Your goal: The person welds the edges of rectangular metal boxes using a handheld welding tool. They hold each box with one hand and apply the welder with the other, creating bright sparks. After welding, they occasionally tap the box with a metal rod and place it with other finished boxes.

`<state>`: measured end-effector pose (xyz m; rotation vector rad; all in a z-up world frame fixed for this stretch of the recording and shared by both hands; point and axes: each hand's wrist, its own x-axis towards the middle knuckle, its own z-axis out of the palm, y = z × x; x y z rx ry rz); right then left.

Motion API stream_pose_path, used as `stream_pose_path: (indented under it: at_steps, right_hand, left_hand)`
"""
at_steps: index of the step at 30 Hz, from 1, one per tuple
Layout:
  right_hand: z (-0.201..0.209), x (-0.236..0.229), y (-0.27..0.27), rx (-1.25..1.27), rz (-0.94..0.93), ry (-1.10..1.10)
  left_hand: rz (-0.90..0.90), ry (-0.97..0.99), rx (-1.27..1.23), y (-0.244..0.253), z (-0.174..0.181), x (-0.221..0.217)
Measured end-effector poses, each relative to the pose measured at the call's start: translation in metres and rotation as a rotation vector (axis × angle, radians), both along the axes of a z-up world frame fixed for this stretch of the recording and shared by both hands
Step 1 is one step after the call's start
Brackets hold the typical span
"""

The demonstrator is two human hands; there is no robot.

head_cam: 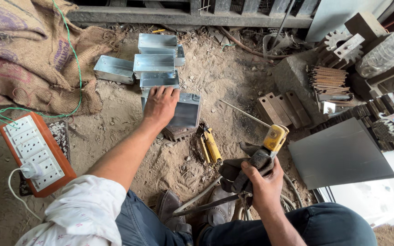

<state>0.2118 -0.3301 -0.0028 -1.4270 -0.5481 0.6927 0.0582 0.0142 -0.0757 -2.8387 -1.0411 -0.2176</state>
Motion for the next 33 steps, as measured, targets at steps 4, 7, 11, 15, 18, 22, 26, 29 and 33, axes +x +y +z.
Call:
stream_pose_path:
  at_steps: [4,7,11,15,18,22,26,29,33]
  right_hand:
    - [-0.005,0.008,0.0,0.045,-0.071,0.125]
    - [-0.007,0.012,0.002,0.066,-0.13,0.348]
    - [-0.003,0.014,0.005,0.079,-0.185,0.482]
    - [-0.002,0.016,0.005,0.024,-0.237,0.511]
    - [-0.004,0.017,0.006,0.06,-0.207,0.499]
    - [-0.004,0.014,0.007,0.053,-0.209,0.489]
    - [0.0,0.011,0.01,0.066,-0.23,0.49]
    - [-0.001,0.01,0.014,0.043,-0.295,0.506]
    - [-0.005,0.014,0.019,0.068,-0.29,0.653]
  left_hand:
    - [-0.063,-0.32,-0.069,0.004,0.016,-0.008]
    - [-0.134,-0.543,-0.018,0.0,0.038,-0.003]
    - [-0.279,-0.758,-0.027,-0.012,0.073,-0.003]
    - [-0.304,-0.859,-0.109,-0.025,0.093,-0.003]
    - [-0.303,-0.88,-0.147,-0.027,0.098,-0.004]
    - [-0.28,-0.877,-0.184,-0.027,0.092,-0.008]
    - [-0.217,-0.786,-0.156,-0.018,0.081,-0.009]
    - [-0.175,-0.62,0.026,-0.01,0.07,-0.014]
    - [-0.166,-0.453,0.173,-0.009,0.049,-0.029]
